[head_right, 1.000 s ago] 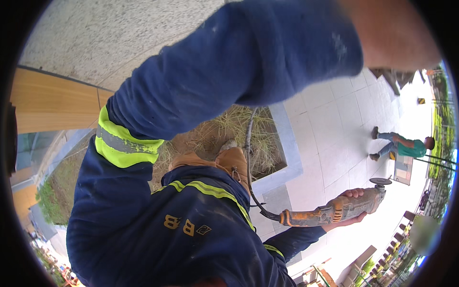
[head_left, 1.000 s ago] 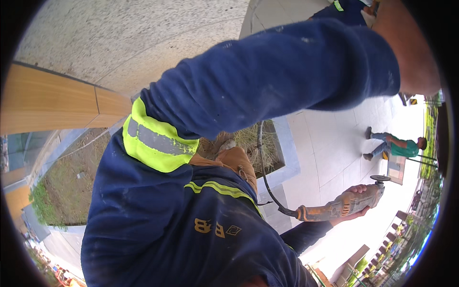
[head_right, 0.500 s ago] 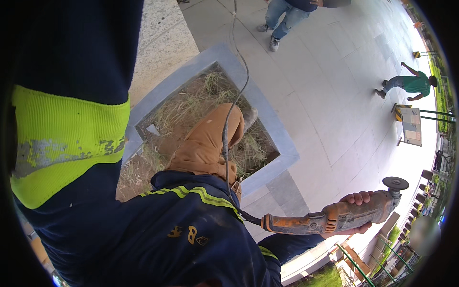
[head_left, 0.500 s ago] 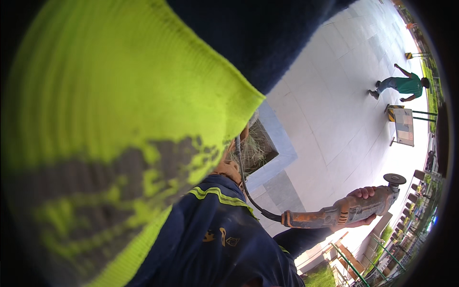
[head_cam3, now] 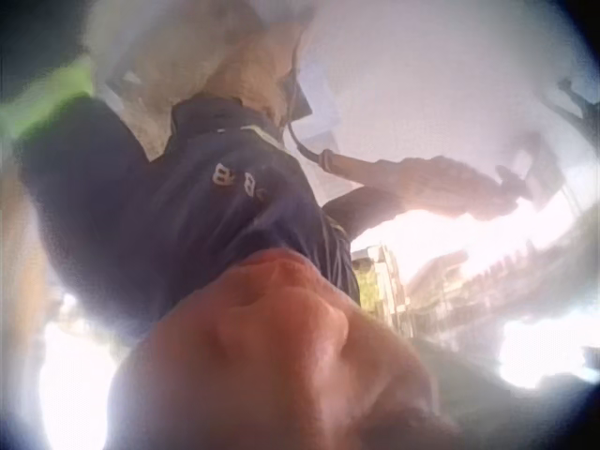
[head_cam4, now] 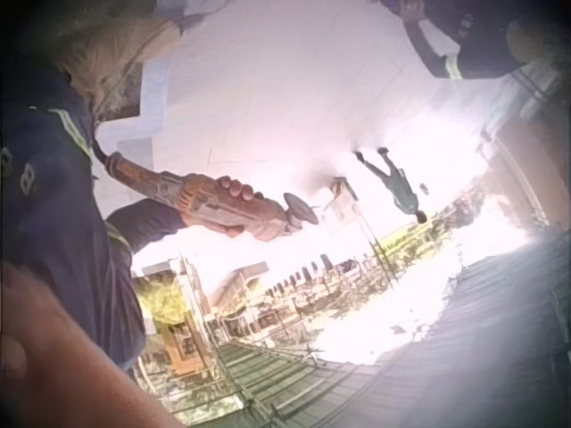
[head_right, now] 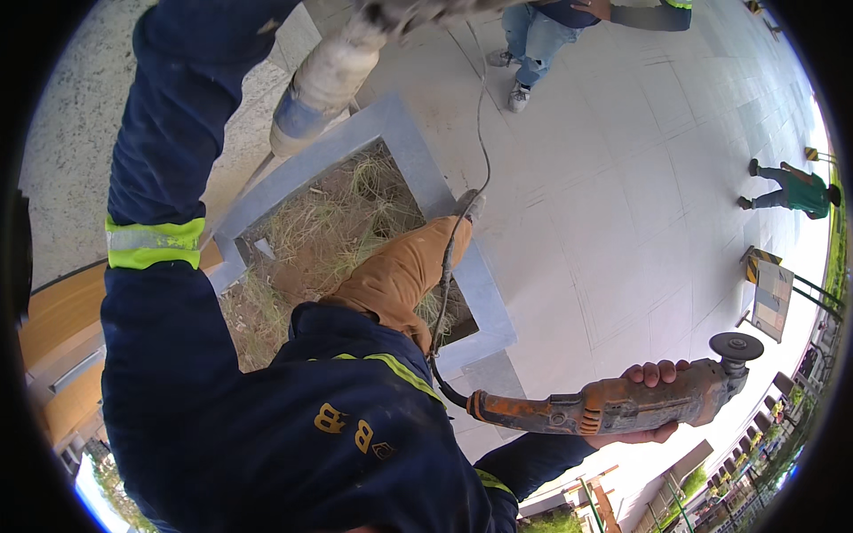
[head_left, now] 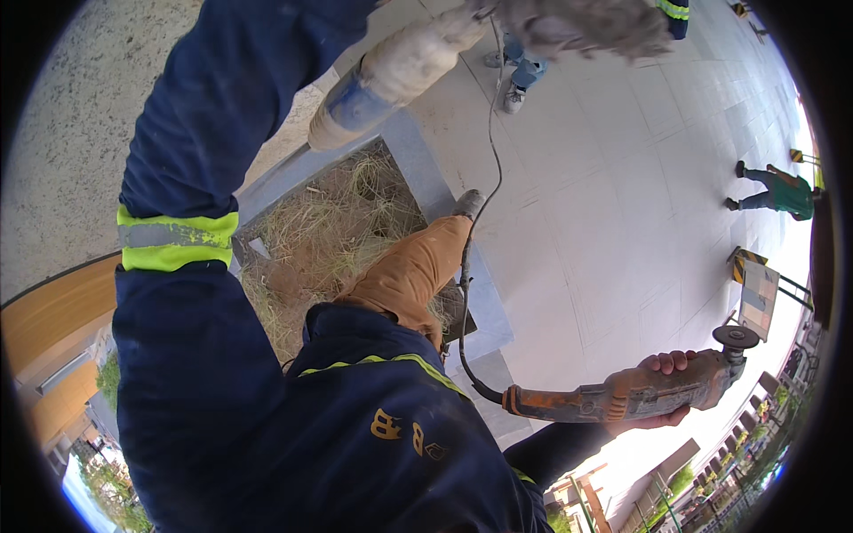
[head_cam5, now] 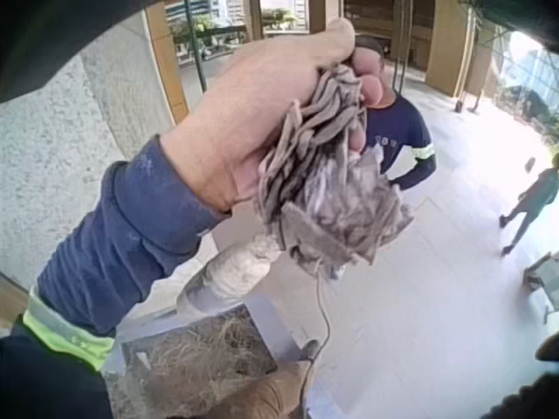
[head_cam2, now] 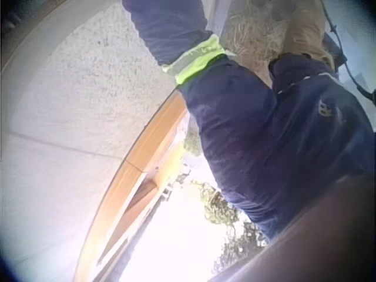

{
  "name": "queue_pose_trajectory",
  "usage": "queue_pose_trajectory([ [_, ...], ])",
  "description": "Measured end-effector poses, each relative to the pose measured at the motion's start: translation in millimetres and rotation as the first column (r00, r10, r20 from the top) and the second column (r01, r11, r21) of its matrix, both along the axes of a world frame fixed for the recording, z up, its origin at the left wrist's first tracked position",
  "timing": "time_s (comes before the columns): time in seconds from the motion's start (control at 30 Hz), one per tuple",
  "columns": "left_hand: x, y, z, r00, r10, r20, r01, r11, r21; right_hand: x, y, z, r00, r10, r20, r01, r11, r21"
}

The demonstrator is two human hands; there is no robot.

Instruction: The person uses an angle grinder to smooth the edges of a gray stone structure. They hold the tool with both hands and move it along the curved edge, then reposition to grind a corner section.

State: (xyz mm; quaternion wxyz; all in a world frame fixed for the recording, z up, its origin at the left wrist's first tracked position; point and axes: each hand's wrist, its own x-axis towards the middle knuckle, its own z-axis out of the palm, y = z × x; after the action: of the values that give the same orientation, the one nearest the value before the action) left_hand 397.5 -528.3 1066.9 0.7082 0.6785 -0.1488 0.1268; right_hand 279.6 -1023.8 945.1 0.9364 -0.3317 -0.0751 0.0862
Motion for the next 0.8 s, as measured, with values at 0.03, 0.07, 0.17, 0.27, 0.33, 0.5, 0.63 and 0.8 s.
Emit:
queue_pose_trajectory([
  [0.03, -26.7, 11.7, -31.5, 0.992, -0.012, -0.123, 0.005, 0.999, -0.053, -12.7, -7.0, 6.2, 0.999, -0.045, -0.012, 0.045, 0.997, -0.058],
  [0.07, -50.9, 21.4, -65.9, 0.968, -0.005, -0.252, -0.019, 0.995, -0.093, -23.2, -13.7, 11.1, 0.996, -0.09, -0.02, 0.088, 0.99, -0.109],
  [0.17, -203.8, 59.0, -112.7, 0.741, 0.404, -0.536, -0.429, 0.899, 0.083, -11.9, 1.6, 14.5, 0.999, 0.014, -0.049, -0.018, 0.997, -0.076],
  [0.27, -277.1, 83.4, -174.0, 0.499, 0.515, -0.697, -0.538, 0.815, 0.217, 5.4, 0.8, 9.6, 0.993, 0.075, -0.09, -0.078, 0.996, -0.034],
  [0.33, -318.2, 96.7, -212.9, 0.373, 0.622, -0.688, -0.462, 0.768, 0.443, 14.1, 8.7, 12.9, 0.988, 0.089, -0.123, -0.094, 0.995, -0.03],
  [0.5, -346.3, 107.7, -289.9, 0.137, 0.791, -0.596, -0.528, 0.568, 0.632, 100.6, 36.0, 5.6, 0.961, 0.068, -0.268, -0.098, 0.99, -0.103],
  [0.63, -360.4, 118.7, -327.3, -0.018, 0.882, -0.47, -0.546, 0.385, 0.744, 156.9, 69.0, -36.0, 0.908, 0.083, -0.411, -0.181, 0.962, -0.205],
  [0.8, -353.7, 119.3, -334.4, -0.125, 0.936, -0.328, -0.594, 0.195, 0.781, 228.1, 97.0, -105.1, 0.823, 0.212, -0.527, -0.378, 0.897, -0.23],
])
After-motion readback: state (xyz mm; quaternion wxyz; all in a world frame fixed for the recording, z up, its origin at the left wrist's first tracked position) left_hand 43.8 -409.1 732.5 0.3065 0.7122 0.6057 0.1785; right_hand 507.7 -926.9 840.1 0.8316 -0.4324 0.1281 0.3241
